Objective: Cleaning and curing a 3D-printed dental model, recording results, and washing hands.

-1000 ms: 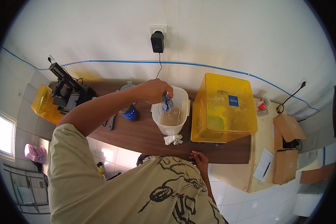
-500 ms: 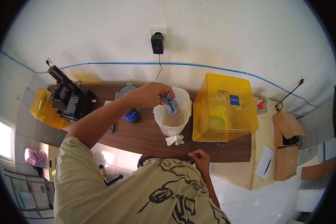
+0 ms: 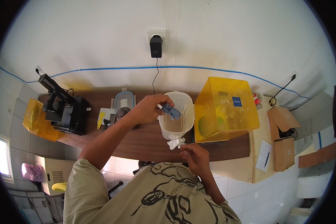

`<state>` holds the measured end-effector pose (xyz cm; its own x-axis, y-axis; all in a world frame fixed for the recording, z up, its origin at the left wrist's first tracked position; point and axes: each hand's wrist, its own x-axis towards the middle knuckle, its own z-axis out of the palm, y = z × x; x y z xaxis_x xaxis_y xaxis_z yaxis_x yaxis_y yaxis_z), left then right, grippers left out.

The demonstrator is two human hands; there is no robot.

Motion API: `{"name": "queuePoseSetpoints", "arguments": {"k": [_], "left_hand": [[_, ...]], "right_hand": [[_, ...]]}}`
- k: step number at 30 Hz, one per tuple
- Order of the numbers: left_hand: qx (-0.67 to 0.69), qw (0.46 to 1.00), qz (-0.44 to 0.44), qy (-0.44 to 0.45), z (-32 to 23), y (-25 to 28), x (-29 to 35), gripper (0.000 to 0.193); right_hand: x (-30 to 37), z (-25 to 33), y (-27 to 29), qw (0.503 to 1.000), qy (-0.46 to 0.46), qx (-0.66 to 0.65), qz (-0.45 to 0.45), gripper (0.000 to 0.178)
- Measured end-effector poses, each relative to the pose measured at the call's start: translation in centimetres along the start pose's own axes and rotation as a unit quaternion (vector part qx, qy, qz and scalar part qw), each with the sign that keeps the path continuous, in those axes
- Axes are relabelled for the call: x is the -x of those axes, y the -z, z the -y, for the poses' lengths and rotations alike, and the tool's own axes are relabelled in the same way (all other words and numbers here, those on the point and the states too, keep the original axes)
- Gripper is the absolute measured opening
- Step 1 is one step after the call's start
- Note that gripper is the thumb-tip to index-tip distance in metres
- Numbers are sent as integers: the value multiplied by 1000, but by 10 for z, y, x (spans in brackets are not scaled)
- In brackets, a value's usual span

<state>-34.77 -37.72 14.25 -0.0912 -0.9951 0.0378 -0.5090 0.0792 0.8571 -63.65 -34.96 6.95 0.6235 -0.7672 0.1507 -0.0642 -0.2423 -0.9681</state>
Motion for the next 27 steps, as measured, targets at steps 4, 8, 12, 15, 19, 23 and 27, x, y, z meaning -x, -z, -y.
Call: {"name": "queuePoseSetpoints", "arguments": {"k": [4,8,12,15,19,23,27], "left_hand": [[31,999,-10,7,5,-1,9,40],[46,999,-24,-13,2,1,13,37],[55,998,-38,-22,11,4,16,39],[48,998,-45,-10,10,5,15,41],[34,997,-62,-5,14,3,11,42],[28,997,-70,-9,1,0,8,41],[-47,980,-164,-103,-27,-7,10,41]], "right_hand": [[-8,16,-13,1000,13,20,19,20],[-9,15,-23,999,36,25,14,21],[-9,20,-27,998,39,34,26,18],[-6,22,-28,998,32,36,26,17],[-2,19,-26,999,21,38,21,16],[1,16,-22,998,13,50,21,17],[3,17,-19,998,3,54,26,18]]}}
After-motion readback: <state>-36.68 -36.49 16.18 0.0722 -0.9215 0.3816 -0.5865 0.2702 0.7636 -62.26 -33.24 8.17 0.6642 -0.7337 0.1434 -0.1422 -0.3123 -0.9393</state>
